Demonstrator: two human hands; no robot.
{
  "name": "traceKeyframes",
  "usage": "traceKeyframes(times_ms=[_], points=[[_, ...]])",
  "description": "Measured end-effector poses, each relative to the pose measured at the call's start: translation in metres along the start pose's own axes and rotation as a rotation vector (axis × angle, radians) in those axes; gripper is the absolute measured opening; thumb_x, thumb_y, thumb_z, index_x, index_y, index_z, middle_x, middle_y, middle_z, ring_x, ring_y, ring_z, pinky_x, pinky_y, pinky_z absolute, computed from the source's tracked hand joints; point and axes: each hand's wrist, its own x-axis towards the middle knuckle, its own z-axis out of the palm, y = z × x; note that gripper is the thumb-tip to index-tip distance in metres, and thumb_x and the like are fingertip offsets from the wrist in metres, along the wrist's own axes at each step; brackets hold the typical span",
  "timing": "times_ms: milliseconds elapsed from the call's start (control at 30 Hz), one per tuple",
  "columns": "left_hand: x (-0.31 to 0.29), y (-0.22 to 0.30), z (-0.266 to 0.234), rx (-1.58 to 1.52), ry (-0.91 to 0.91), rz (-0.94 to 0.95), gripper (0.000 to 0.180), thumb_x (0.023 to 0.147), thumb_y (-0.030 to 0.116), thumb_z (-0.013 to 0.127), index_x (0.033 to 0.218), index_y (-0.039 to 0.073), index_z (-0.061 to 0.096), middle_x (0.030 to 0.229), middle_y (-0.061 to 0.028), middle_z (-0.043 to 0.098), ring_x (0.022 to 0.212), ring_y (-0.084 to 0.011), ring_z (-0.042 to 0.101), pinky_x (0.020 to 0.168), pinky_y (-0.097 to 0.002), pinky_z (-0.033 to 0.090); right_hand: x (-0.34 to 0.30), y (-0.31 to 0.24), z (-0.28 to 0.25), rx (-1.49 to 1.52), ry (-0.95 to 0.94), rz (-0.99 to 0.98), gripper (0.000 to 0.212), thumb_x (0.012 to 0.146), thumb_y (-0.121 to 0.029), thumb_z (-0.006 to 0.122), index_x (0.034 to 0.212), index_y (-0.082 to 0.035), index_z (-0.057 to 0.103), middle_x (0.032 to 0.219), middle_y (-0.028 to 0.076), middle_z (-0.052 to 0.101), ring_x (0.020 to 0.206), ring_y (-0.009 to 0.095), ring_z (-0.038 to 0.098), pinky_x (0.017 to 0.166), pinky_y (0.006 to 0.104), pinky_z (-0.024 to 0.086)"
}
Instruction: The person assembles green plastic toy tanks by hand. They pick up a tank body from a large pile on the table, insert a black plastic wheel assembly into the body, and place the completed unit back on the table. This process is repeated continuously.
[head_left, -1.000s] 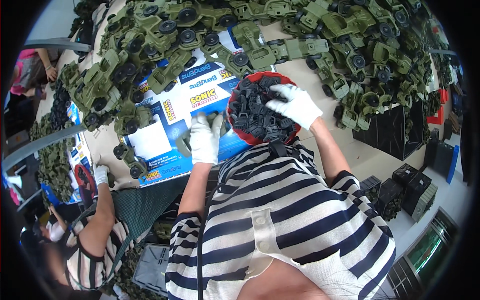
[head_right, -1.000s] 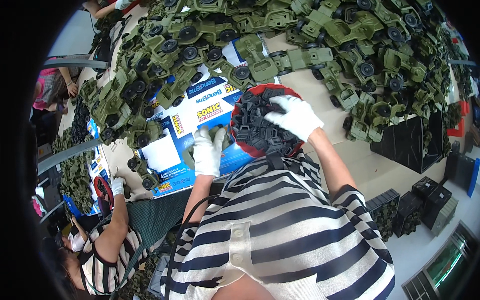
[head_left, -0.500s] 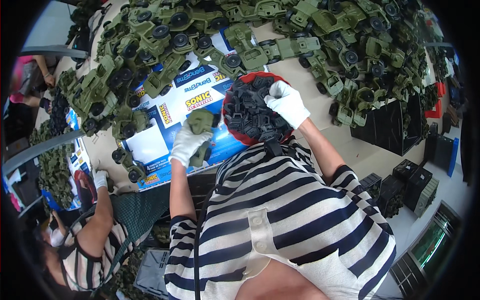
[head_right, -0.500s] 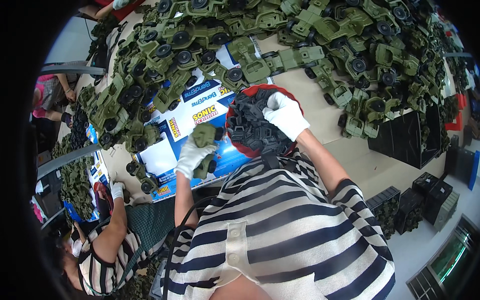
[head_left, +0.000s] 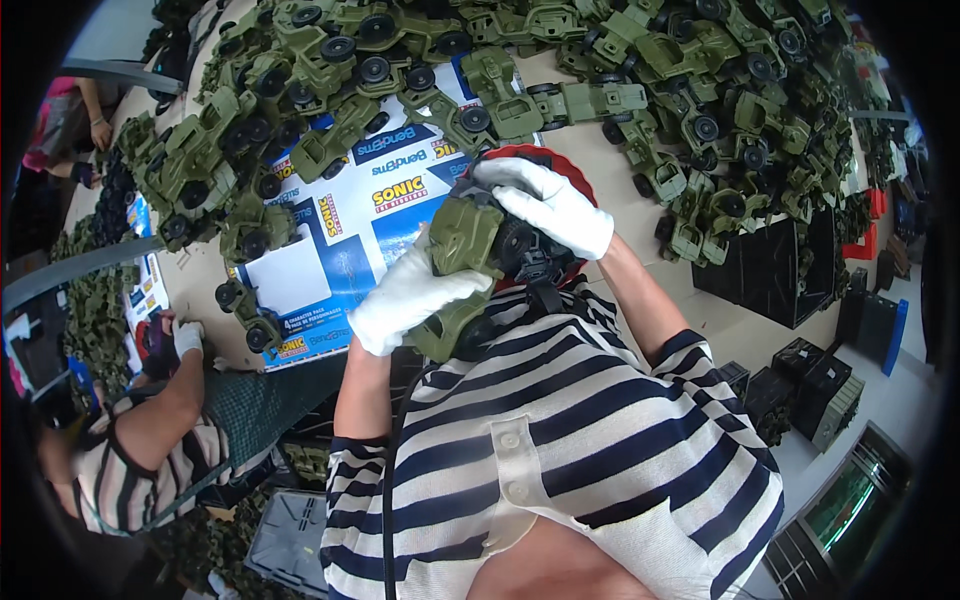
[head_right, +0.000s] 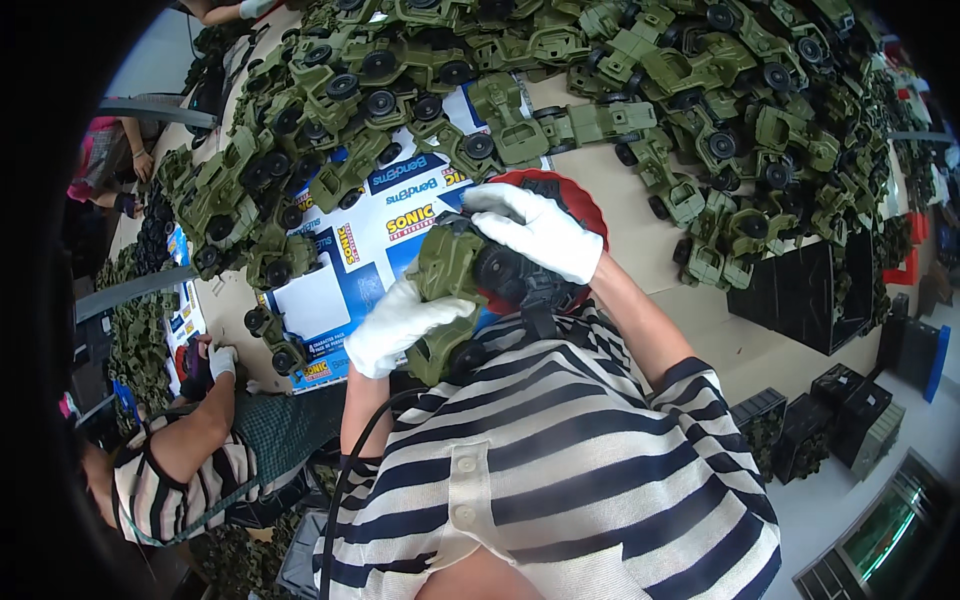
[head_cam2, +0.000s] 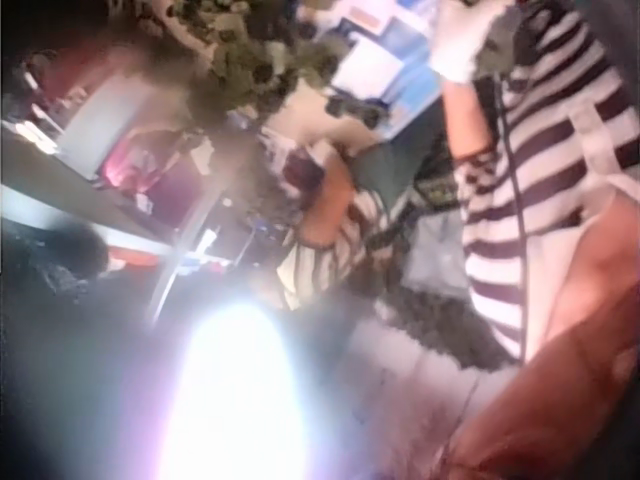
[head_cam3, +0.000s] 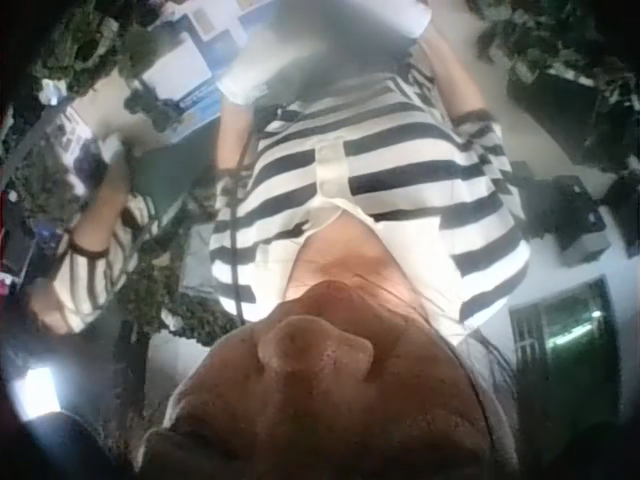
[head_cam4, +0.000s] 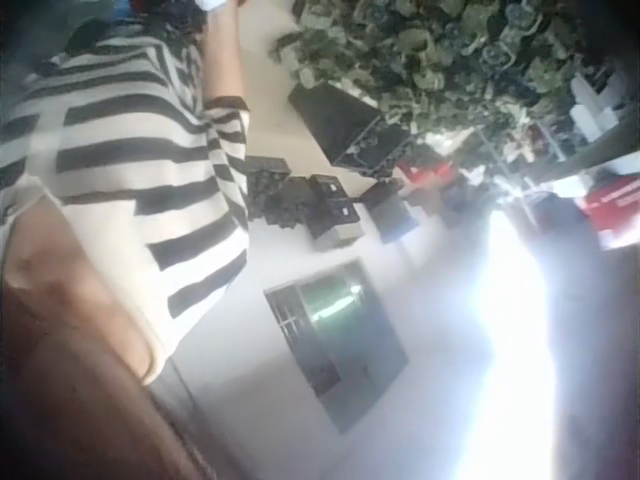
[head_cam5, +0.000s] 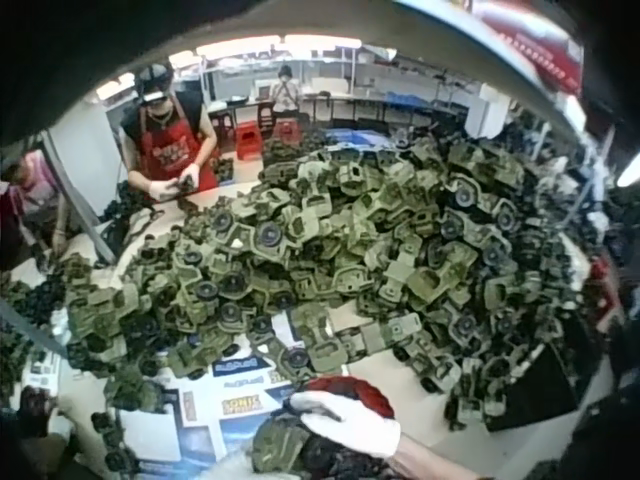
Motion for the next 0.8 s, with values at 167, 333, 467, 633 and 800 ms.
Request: traceKeyframes(times_ms=[167,333,467,633,800], points=[[-0.007,0.011,0.006,-0.023,-0.082,0.151,0.08,0.087,0.005,0.068,0.153,0.007,0.022,0.112,-0.0037,0.059,0.087,-0.0093,0.054,0.079,-0.0239,0.048,0.004,0.011,-0.011,0.375,-0.085,0.061,0.048,0.098,-0.027,0.059,0.137,0.0,0.051,0.121,0.005,0.062,0.111,0.011,0.055,0.101,0.0286,0.041],[0.0,-0.005,-0.003,-0.178,-0.012,0.035,0.083,0.086,0.007,0.071,0.153,0.005,0.022,0.124,-0.0089,0.055,0.11,-0.0112,0.054,0.095,-0.0247,0.043,-0.001,0.02,-0.006,0.626,0.087,0.19,0.043,0.099,-0.023,0.058,0.136,-0.001,0.052,0.105,-0.001,0.06,0.096,0.006,0.054,0.091,0.025,0.045],[-0.003,0.005,0.037,0.167,0.079,0.31,0.085,0.076,0.006,0.079,0.147,0.004,0.032,0.119,-0.006,0.06,0.107,-0.013,0.056,0.096,-0.0291,0.044,-0.006,0.026,0.012,0.595,0.239,0.217,0.04,0.1,-0.021,0.057,0.134,-0.002,0.054,0.118,0.002,0.062,0.104,0.008,0.057,0.094,0.0266,0.047],[-0.002,0.006,0.026,-0.14,0.054,0.094,0.076,0.08,0.005,0.074,0.146,0.005,0.036,0.123,-0.0075,0.059,0.109,-0.0144,0.056,0.095,-0.029,0.046,-0.008,0.035,-0.007,0.781,0.085,0.163,0.046,0.099,-0.028,0.055,0.137,-0.002,0.049,0.132,0.008,0.058,0.12,0.02,0.056,0.103,0.0381,0.045],[0.001,0.006,0.024,-0.154,0.016,0.068,0.075,0.081,0.005,0.072,0.147,0.003,0.036,0.129,-0.0087,0.058,0.115,-0.0177,0.057,0.1,-0.0315,0.045,-0.011,0.036,-0.012,0.828,-0.01,0.154,0.049,0.099,-0.025,0.056,0.14,0.0,0.045,0.138,0.009,0.053,0.127,0.02,0.051,0.108,0.0368,0.04]])
